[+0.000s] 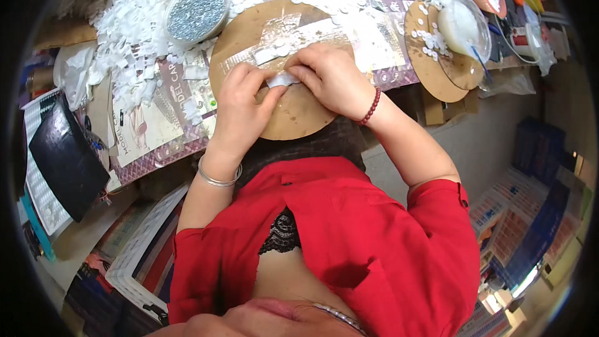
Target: Assembling small plastic components on a workbench using glue and a handheld electric screwdriver.
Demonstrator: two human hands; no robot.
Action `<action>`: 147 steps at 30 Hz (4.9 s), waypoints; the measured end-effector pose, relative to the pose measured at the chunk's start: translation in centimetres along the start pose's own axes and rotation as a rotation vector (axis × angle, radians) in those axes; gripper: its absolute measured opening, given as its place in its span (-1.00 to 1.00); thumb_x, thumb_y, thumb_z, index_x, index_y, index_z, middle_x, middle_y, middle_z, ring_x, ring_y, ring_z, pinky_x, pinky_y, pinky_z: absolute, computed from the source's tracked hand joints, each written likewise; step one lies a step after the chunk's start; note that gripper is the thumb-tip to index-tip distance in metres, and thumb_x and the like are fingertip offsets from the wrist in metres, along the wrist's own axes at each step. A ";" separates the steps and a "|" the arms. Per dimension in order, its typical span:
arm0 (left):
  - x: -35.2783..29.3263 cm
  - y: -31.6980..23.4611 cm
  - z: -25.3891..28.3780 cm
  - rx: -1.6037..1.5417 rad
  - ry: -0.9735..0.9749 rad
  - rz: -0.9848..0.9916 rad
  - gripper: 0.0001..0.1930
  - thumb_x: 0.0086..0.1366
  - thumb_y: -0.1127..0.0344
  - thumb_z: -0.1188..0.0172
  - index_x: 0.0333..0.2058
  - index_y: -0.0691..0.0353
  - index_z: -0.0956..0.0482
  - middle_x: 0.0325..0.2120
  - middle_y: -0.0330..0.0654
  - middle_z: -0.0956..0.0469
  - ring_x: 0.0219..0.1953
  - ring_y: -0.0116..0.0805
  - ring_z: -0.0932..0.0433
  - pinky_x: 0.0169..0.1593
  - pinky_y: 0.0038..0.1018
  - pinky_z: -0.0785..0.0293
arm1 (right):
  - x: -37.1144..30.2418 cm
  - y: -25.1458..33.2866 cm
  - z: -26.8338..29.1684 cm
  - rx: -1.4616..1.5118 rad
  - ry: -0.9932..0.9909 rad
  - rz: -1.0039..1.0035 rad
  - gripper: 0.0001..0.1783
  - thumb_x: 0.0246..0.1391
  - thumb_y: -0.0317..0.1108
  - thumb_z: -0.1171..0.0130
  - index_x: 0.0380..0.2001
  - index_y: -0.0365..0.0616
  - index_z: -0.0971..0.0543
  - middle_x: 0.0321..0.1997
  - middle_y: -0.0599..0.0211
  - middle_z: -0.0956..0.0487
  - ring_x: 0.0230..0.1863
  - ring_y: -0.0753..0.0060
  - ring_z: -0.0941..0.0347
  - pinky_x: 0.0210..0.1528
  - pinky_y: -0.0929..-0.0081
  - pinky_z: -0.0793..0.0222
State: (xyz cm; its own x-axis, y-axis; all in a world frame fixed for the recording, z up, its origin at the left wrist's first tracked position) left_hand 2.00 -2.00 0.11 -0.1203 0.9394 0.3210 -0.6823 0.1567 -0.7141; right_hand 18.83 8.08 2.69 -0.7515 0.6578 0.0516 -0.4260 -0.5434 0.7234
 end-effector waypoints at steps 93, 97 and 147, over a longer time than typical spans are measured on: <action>2.4 2.3 1.3 0.080 -0.026 0.067 -0.63 0.14 0.49 -0.34 -0.05 0.33 -0.52 -0.25 0.00 -0.57 -0.18 -0.03 -0.53 -0.05 -0.25 -0.47 | 14.7 -3.9 4.3 -0.068 -0.210 0.043 -0.75 0.12 -0.41 -0.22 -0.10 -0.12 -0.61 -0.15 0.19 -0.65 -0.07 0.29 -0.61 0.00 0.45 -0.50; 2.6 2.4 0.6 -0.022 -0.079 0.071 -0.49 0.11 0.51 -0.37 0.06 0.33 -0.44 -0.25 -0.01 -0.58 -0.21 -0.11 -0.58 -0.07 -0.28 -0.52 | 8.3 -3.2 1.3 0.268 0.124 0.339 -0.82 0.06 -0.55 -0.24 -0.23 -0.15 -0.65 -0.07 0.22 -0.64 -0.02 0.36 -0.59 0.01 0.41 -0.51; 1.5 0.4 2.2 -0.033 0.195 -0.345 -0.72 0.05 0.64 -0.27 -0.21 0.27 -0.63 -0.31 -0.08 -0.60 -0.23 -0.04 -0.57 -0.16 -0.25 -0.49 | -0.5 0.2 1.2 -0.193 -0.078 0.263 -0.65 -0.15 -0.35 -0.42 -0.20 -0.09 -0.66 -0.27 0.24 -0.53 -0.18 0.11 -0.45 -0.08 0.25 -0.39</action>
State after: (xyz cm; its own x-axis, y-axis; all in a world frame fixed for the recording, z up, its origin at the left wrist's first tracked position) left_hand 0.01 -1.18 1.67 0.2534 0.8695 0.4239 -0.6345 0.4802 -0.6056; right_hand 19.77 8.25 3.66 -0.8107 0.5159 0.2767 -0.3161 -0.7836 0.5349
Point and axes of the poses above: each hand's wrist, its own x-axis towards the middle knuckle, its own z-axis out of the back of the hand, y = z × x, the point moved 1 cm from there along x, towards the middle knuckle
